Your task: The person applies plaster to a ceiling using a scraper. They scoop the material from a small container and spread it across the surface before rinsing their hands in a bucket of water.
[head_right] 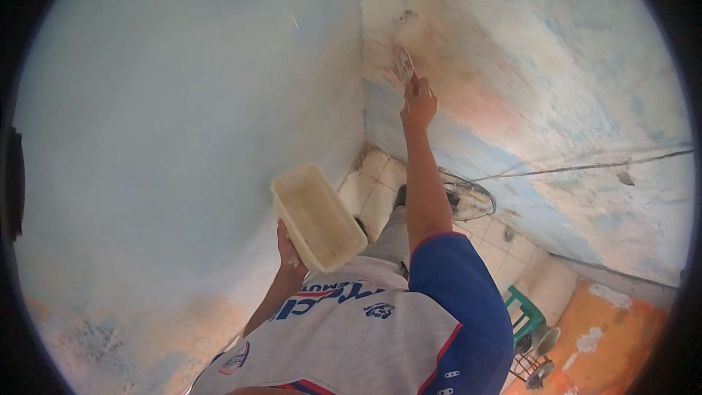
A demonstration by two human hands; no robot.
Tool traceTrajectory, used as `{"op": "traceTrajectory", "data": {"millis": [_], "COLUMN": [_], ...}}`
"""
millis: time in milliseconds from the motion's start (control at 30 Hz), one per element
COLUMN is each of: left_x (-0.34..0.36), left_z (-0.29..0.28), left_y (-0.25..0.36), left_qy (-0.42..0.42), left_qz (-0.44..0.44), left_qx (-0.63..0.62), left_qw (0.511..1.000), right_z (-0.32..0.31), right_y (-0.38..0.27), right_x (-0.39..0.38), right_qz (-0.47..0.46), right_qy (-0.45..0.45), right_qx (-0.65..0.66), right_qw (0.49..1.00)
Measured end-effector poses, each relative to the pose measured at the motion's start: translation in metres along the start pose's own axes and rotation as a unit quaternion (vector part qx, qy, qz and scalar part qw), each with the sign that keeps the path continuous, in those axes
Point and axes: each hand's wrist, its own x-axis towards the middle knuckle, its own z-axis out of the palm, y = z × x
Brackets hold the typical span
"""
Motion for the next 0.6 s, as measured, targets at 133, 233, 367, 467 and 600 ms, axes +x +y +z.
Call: {"op": "traceTrajectory", "data": {"millis": [133,233,367,467,600], "left_x": [-0.002,0.005,0.005,-0.001,-0.002], "left_z": [0.003,-0.001,-0.006,0.002,-0.003], "left_y": [-0.004,0.0,-0.002,-0.001,0.003], "left_qy": [-0.002,-0.037,-0.039,-0.023,-0.042], "left_qz": [-0.002,-0.033,-0.031,-0.024,-0.016], "left_qx": [0.016,0.01,-0.004,0.003,-0.012], "left_qw": [1.0,0.999,0.999,0.999,0.999], "right_z": [0.006,0.036,0.01,-0.029,-0.014], "right_y": [-0.009,-0.03,-0.03,-0.034,-0.049], "right_x": [-0.012,0.001,0.01,-0.013,-0.032], "right_qz": [-0.015,-0.076,-0.07,0.041,0.023], "right_qy": [-0.137,-0.146,-0.021,-0.045,-0.129], "right_qx": [0.098,-0.06,-0.057,-0.015,0.032], "right_qw": [0.986,0.985,0.996,0.998,0.991]}}
